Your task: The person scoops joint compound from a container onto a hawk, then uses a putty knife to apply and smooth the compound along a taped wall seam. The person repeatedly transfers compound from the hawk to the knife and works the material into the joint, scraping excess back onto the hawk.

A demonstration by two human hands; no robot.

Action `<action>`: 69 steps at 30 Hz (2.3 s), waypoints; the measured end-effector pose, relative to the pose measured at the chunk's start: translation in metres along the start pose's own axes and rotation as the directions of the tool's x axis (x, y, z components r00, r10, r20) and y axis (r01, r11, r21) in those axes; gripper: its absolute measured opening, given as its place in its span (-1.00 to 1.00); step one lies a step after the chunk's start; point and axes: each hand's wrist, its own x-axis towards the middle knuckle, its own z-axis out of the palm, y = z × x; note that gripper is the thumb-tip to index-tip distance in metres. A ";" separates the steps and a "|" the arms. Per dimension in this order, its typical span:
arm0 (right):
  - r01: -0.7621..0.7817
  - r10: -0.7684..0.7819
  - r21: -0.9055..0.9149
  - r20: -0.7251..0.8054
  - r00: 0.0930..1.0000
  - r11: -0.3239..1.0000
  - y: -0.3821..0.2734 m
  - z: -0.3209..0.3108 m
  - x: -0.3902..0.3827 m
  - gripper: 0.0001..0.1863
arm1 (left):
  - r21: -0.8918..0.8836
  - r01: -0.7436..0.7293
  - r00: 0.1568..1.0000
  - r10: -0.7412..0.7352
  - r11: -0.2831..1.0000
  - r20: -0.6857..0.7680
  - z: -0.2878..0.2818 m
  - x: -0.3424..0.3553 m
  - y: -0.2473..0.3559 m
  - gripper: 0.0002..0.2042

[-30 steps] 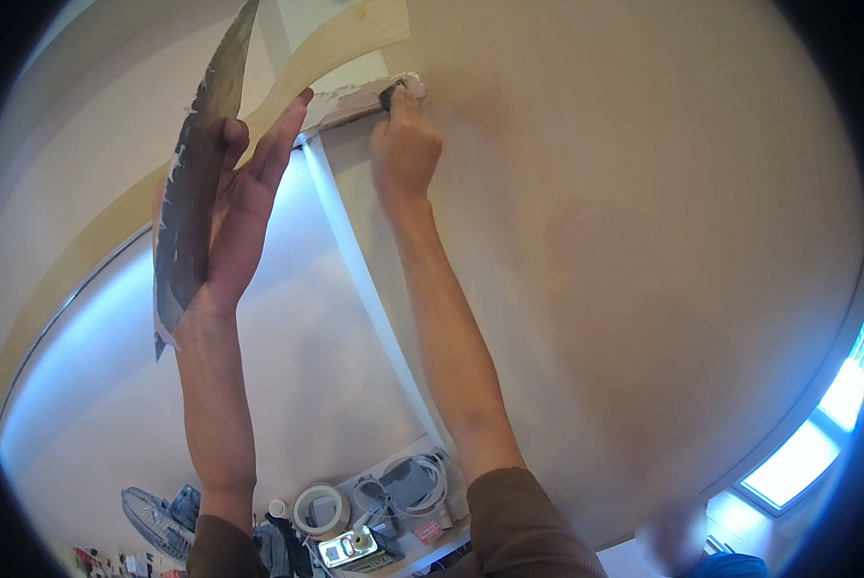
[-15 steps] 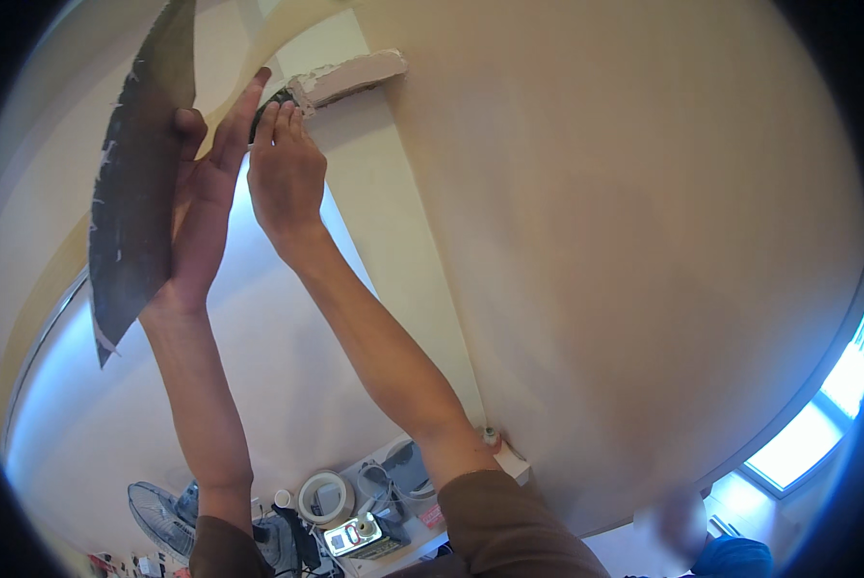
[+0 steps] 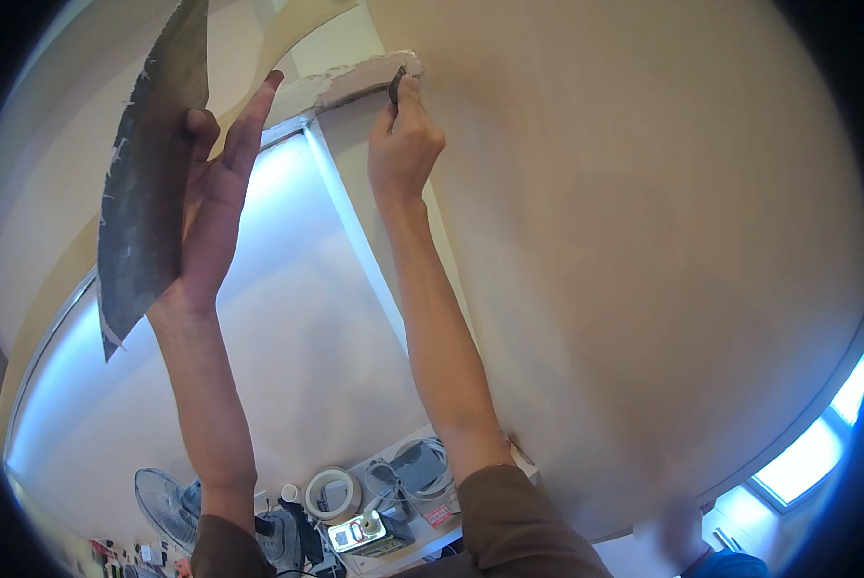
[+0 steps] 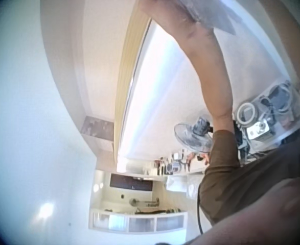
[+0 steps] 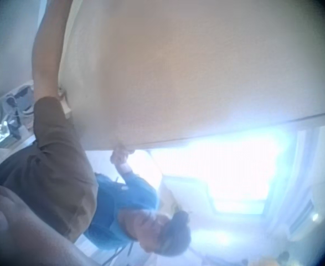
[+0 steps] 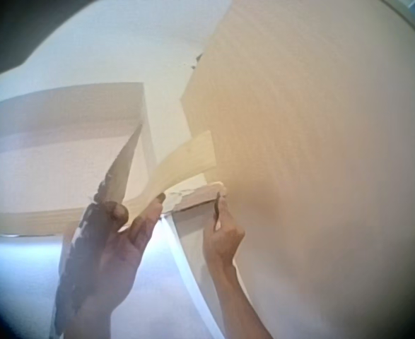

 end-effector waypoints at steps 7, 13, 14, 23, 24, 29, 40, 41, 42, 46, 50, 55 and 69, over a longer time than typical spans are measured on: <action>-0.025 0.032 0.113 -0.065 0.997 0.993 -0.035 0.033 -0.033 -0.59 | 0.015 -0.002 1.000 0.002 1.000 -0.007 0.005 0.000 0.002 -0.85; -0.067 0.102 0.308 -0.098 0.990 0.949 -0.098 0.031 -0.066 -0.62 | -0.019 -0.037 0.999 0.038 0.999 0.021 0.006 -0.005 0.009 -0.87; -0.055 0.099 0.333 -0.116 0.988 0.941 -0.100 0.028 -0.068 -0.65 | -0.021 -0.047 0.998 0.046 0.999 -0.038 0.010 -0.006 0.007 -0.87; -0.077 0.095 0.126 -0.137 0.986 0.989 0.004 -0.009 -0.013 -0.64 | -0.047 0.009 0.998 -0.006 0.999 0.055 0.008 -0.002 0.004 -0.84; -0.022 0.035 0.097 -0.134 0.990 0.995 0.013 -0.008 -0.006 -0.64 | -0.050 0.015 0.999 -0.013 0.999 0.051 0.007 -0.001 0.005 -0.84; 0.055 -0.054 0.036 -0.011 0.998 0.998 0.030 0.002 0.011 -0.59 | 0.040 -0.019 0.999 0.020 0.999 -0.045 0.017 0.001 -0.006 -0.82; 0.118 -0.105 -0.081 0.151 0.983 0.990 -0.028 0.031 -0.051 -0.56 | 0.003 0.011 1.000 -0.011 1.000 -0.024 -0.008 -0.005 0.003 -0.84; 0.122 -0.107 -0.079 0.169 0.980 0.989 -0.037 0.031 -0.056 -0.56 | 0.001 0.011 1.000 -0.011 1.000 -0.018 -0.012 -0.005 0.005 -0.85; 0.126 -0.109 -0.078 0.188 0.976 0.989 -0.045 0.031 -0.062 -0.56 | 0.002 0.007 1.000 -0.007 1.000 -0.002 -0.015 -0.004 0.007 -0.85; 0.194 -0.190 -0.004 0.184 0.964 0.981 -0.070 0.027 -0.079 -0.55 | -0.014 -0.011 1.000 0.011 1.000 -0.018 -0.018 -0.006 0.012 -0.86; 0.014 -0.022 0.116 0.075 0.997 0.993 -0.046 0.011 -0.069 -0.52 | -0.051 -0.020 1.000 0.020 0.999 0.000 -0.027 -0.012 0.014 -0.87; 0.015 -0.014 0.017 -0.028 1.000 1.000 0.022 0.013 -0.036 -0.58 | -0.076 0.004 0.998 -0.009 0.997 -0.062 -0.037 -0.013 0.010 -0.84; 0.155 -0.130 -0.115 0.204 0.970 0.981 -0.071 0.050 -0.071 -0.58 | -0.011 -0.031 0.999 0.031 0.999 -0.034 -0.035 -0.023 0.050 -0.81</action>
